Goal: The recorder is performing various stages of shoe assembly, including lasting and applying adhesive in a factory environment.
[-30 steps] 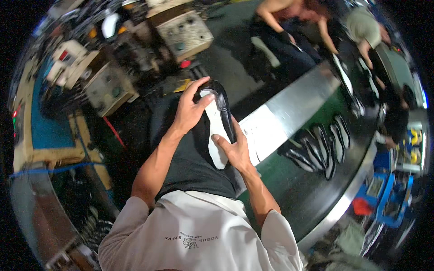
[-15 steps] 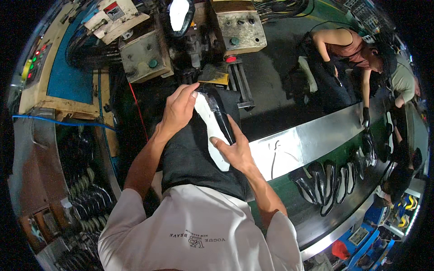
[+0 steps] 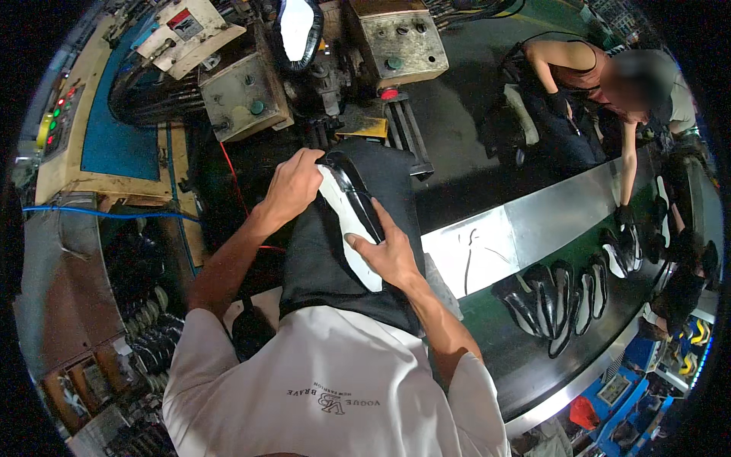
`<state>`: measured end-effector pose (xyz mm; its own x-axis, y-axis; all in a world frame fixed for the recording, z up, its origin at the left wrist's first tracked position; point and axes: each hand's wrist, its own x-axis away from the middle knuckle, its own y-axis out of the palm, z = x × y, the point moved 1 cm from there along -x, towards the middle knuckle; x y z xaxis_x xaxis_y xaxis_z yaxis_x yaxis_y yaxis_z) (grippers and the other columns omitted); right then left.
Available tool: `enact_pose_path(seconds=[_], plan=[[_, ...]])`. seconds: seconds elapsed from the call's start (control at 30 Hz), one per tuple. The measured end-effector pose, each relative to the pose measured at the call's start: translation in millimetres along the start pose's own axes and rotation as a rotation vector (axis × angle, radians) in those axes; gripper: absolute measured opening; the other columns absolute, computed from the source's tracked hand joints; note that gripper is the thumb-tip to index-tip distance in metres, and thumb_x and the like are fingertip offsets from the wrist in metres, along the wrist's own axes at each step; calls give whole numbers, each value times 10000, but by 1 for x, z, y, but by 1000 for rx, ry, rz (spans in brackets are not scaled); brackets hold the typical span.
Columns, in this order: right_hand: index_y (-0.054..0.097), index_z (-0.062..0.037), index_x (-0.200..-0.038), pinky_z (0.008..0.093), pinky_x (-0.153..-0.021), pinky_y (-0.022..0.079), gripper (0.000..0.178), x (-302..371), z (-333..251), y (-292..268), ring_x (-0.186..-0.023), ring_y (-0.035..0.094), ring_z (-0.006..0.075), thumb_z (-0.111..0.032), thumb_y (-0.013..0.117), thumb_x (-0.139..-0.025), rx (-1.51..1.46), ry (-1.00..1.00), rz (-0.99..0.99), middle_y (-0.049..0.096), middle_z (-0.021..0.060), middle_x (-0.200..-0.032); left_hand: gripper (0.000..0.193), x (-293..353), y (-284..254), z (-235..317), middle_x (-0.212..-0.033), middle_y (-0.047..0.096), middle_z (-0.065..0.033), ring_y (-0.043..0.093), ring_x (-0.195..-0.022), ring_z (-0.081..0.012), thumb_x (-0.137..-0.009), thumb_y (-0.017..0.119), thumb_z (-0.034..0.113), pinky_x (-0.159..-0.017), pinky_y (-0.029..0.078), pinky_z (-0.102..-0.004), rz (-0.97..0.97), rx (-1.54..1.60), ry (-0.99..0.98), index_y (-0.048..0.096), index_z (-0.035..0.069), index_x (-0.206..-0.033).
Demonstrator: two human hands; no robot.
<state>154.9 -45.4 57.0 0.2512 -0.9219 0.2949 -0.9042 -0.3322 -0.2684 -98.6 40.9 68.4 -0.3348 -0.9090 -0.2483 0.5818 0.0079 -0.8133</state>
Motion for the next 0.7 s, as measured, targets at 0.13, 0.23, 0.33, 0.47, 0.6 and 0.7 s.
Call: enact_pose_path(seconds=[0.13,0.23,0.33,0.47,0.6,0.7], plan=[[409,61,-1630,382,-1081,538,936,-2,2,1,-1246,719,328,-325,851,-900,-32,0,-15,699,315,-1365,353,-6,-20,10,-1229,653,-239,705,-1024,-472,-969,658,14,-885,587,-520,6,95,88,624,-34,-1318],[410,72,-1624,391,-1061,550,926,1,-4,7,-1216,735,346,-319,845,-906,50,-19,-45,708,332,-1331,354,-1,-28,5,-1236,637,-210,715,-1012,-451,-967,681,23,-879,592,-517,-79,95,116,629,-21,-1314],[408,83,-1620,401,-1048,558,922,0,-8,14,-1201,741,364,-317,841,-911,52,6,-80,712,345,-1310,387,4,-27,-13,-1201,626,-193,726,-1031,-425,-947,696,9,-857,607,-484,-208,-47,110,626,-10,-1327],[414,88,-1614,408,-1049,558,903,-2,-17,13,-1208,738,375,-300,839,-918,28,28,-135,707,354,-1311,433,11,-32,-16,-1186,609,-203,719,-1011,-428,-917,713,-4,-843,606,-479,-288,-214,88,621,-18,-1339],[432,85,-1602,428,-1059,555,912,-8,-17,1,-1274,696,405,-238,876,-874,38,-126,-75,648,370,-1396,484,5,-54,4,-1196,601,-202,703,-1064,-416,-879,735,-30,-879,605,-488,-167,-132,177,615,-35,-1348],[368,69,-1636,487,-1062,539,971,-12,-34,-11,-1243,670,486,-219,879,-862,179,-356,13,631,364,-1376,552,7,-75,29,-1316,609,-203,708,-1147,-401,-813,778,-40,-921,613,-461,68,-221,279,634,-14,-1346]])
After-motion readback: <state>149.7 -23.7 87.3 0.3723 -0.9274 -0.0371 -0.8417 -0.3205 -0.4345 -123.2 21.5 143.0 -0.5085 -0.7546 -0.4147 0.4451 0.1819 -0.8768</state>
